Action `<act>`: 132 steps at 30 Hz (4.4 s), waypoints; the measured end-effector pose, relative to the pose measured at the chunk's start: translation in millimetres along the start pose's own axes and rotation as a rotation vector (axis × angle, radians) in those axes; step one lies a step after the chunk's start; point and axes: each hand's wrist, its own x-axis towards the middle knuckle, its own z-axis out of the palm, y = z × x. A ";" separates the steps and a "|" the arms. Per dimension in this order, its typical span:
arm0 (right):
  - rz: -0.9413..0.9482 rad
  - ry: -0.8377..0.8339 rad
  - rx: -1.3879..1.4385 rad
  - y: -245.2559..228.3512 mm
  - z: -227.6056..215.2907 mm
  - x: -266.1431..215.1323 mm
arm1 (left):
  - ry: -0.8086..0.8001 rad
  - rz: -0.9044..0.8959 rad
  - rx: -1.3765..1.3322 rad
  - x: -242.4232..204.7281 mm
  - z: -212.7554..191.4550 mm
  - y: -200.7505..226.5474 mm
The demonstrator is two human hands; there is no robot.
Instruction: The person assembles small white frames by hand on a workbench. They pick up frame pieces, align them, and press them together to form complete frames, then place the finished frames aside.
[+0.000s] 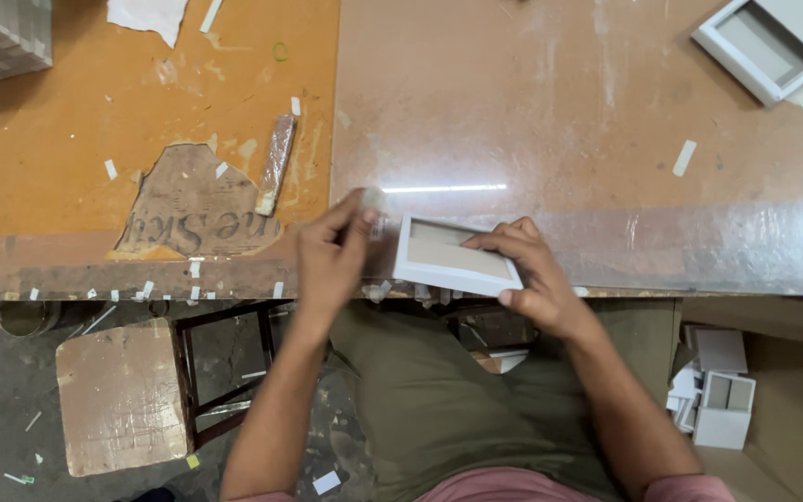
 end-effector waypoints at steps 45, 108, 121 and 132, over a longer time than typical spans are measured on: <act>-0.134 -0.280 -0.637 -25.8 5.5 47.1 | 0.039 0.156 0.274 -8.3 28.0 17.2; -0.006 -0.287 -0.983 -53.5 1.5 66.1 | 0.215 -0.293 -0.380 -43.4 58.7 10.6; 0.308 0.031 0.266 -28.5 -1.2 38.2 | 0.096 0.033 0.245 2.4 23.4 81.9; 0.284 0.182 0.657 -2.5 6.6 32.0 | -0.052 0.215 0.354 -51.4 66.2 98.2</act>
